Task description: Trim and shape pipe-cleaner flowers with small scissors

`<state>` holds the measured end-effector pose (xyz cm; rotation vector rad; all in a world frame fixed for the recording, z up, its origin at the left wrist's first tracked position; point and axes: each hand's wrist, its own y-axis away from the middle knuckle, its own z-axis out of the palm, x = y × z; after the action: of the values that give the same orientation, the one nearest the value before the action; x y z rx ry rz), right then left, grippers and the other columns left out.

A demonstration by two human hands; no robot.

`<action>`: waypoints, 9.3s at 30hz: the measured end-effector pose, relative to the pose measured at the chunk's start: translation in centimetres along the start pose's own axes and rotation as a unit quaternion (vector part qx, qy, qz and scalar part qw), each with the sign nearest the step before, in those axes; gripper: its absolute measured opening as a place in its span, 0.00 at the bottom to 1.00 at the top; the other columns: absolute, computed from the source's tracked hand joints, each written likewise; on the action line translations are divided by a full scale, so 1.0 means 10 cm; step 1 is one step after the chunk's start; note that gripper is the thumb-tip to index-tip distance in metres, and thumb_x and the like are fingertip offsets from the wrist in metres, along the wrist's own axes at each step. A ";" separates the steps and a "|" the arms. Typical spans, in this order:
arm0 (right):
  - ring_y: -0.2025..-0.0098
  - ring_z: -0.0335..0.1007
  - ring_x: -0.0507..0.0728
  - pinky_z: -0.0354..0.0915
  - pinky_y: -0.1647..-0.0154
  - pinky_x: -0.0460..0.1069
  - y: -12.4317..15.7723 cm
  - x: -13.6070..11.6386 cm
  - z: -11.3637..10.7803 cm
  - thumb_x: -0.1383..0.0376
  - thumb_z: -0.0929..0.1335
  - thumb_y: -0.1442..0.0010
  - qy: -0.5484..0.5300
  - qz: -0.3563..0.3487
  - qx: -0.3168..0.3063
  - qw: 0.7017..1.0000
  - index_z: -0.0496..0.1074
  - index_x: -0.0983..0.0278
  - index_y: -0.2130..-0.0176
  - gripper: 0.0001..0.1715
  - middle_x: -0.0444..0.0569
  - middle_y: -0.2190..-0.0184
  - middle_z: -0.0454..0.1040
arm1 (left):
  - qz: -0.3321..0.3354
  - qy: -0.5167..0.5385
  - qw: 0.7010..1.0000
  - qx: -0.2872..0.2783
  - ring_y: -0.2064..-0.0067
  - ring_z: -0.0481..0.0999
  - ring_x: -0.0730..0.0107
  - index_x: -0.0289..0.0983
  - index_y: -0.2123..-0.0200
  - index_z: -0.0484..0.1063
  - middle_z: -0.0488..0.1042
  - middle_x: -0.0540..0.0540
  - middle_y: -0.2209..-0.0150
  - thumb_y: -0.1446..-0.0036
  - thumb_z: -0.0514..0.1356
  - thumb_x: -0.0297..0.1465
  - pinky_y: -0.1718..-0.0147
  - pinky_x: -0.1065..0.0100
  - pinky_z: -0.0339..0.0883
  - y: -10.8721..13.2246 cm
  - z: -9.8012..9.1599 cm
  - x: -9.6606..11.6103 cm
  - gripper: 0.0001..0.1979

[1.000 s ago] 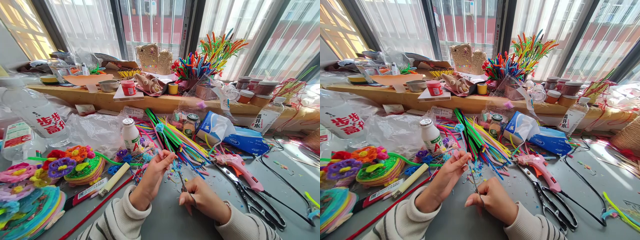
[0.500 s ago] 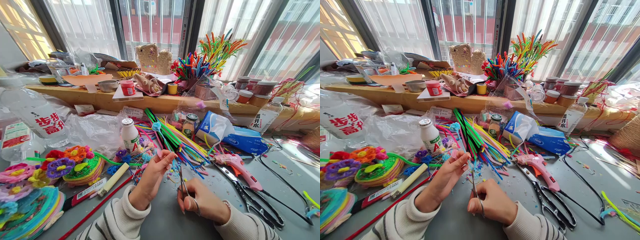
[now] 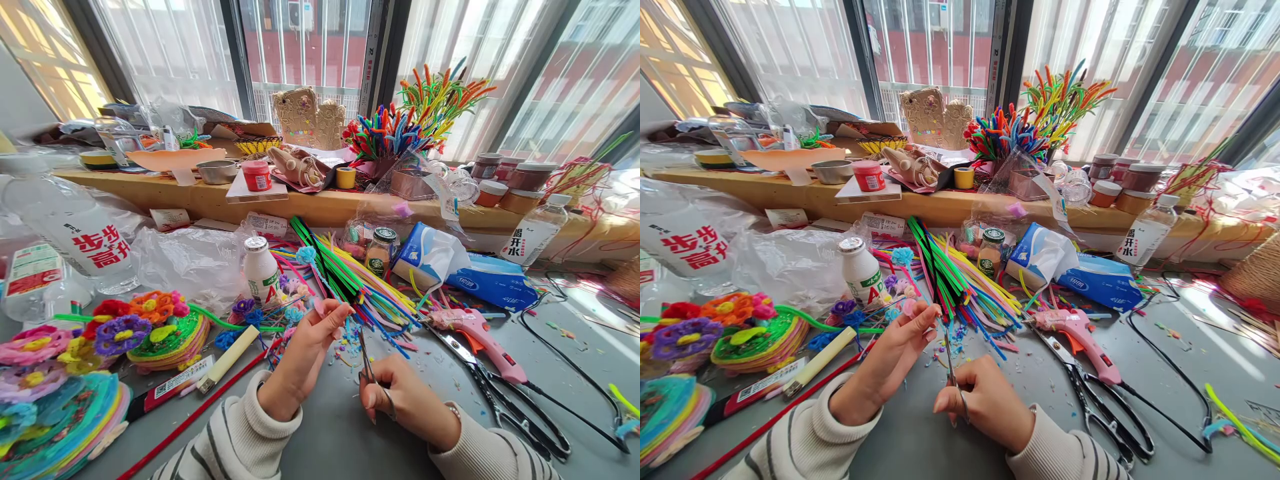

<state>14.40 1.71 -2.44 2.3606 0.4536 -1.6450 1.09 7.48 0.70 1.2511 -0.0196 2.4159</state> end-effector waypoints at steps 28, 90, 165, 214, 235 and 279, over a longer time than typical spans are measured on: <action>0.81 0.53 0.48 0.50 0.79 0.44 0.01 -0.01 -0.01 0.38 0.52 0.55 0.014 -0.027 -0.019 0.999 0.64 0.68 0.84 0.39 0.42 0.87 0.57 | 0.034 -0.103 0.994 0.015 0.76 0.54 0.79 0.35 0.80 0.66 0.57 0.54 0.79 0.60 0.62 0.32 0.75 0.74 0.51 0.00 -0.02 -0.02 0.07; 0.81 0.48 0.47 0.46 0.81 0.43 0.01 -0.07 -0.02 0.57 0.63 0.49 0.143 0.002 0.130 0.981 0.61 0.66 0.81 0.17 0.39 0.85 0.54 | 0.100 -0.209 0.973 -0.016 0.69 0.64 0.73 0.36 0.76 0.64 0.65 0.50 0.74 0.51 0.54 0.34 0.66 0.71 0.57 0.01 -0.01 0.04 0.07; 0.83 0.48 0.47 0.45 0.82 0.43 0.05 -0.03 0.07 0.40 0.57 0.54 0.155 -0.013 0.014 0.988 0.61 0.65 0.80 0.31 0.39 0.87 0.53 | -0.030 0.052 0.998 -0.029 0.71 0.63 0.80 0.36 0.75 0.67 0.65 0.52 0.72 0.54 0.59 0.28 0.71 0.75 0.57 0.01 -0.05 -0.02 0.02; 0.79 0.48 0.47 0.50 0.77 0.43 -0.01 -0.08 0.00 0.60 0.66 0.51 -0.214 0.028 0.152 0.964 0.63 0.66 0.78 0.12 0.40 0.81 0.56 | -0.034 -0.157 0.983 -0.093 0.75 0.58 0.79 0.36 0.78 0.66 0.61 0.54 0.79 0.55 0.59 0.31 0.73 0.74 0.52 0.06 0.02 -0.07 0.05; 0.82 0.48 0.47 0.46 0.81 0.44 0.04 -0.02 0.05 0.54 0.66 0.54 -0.202 0.062 0.216 0.953 0.69 0.68 0.76 0.18 0.40 0.84 0.59 | 0.026 -0.236 0.967 -0.096 0.77 0.57 0.80 0.34 0.79 0.63 0.59 0.55 0.80 0.57 0.60 0.33 0.75 0.75 0.52 0.00 -0.11 -0.15 0.09; 0.83 0.46 0.47 0.44 0.82 0.44 0.03 -0.01 0.10 0.42 0.57 0.52 -0.106 0.047 0.088 0.989 0.64 0.67 0.84 0.33 0.40 0.88 0.52 | 0.125 -0.198 0.972 0.005 0.68 0.72 0.70 0.35 0.75 0.70 0.74 0.50 0.73 0.59 0.61 0.31 0.63 0.68 0.64 0.09 -0.08 -0.06 0.06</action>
<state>13.57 1.06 -2.68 2.2484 0.1597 -1.9344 0.43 6.63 -0.10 1.8111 -0.2982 2.3209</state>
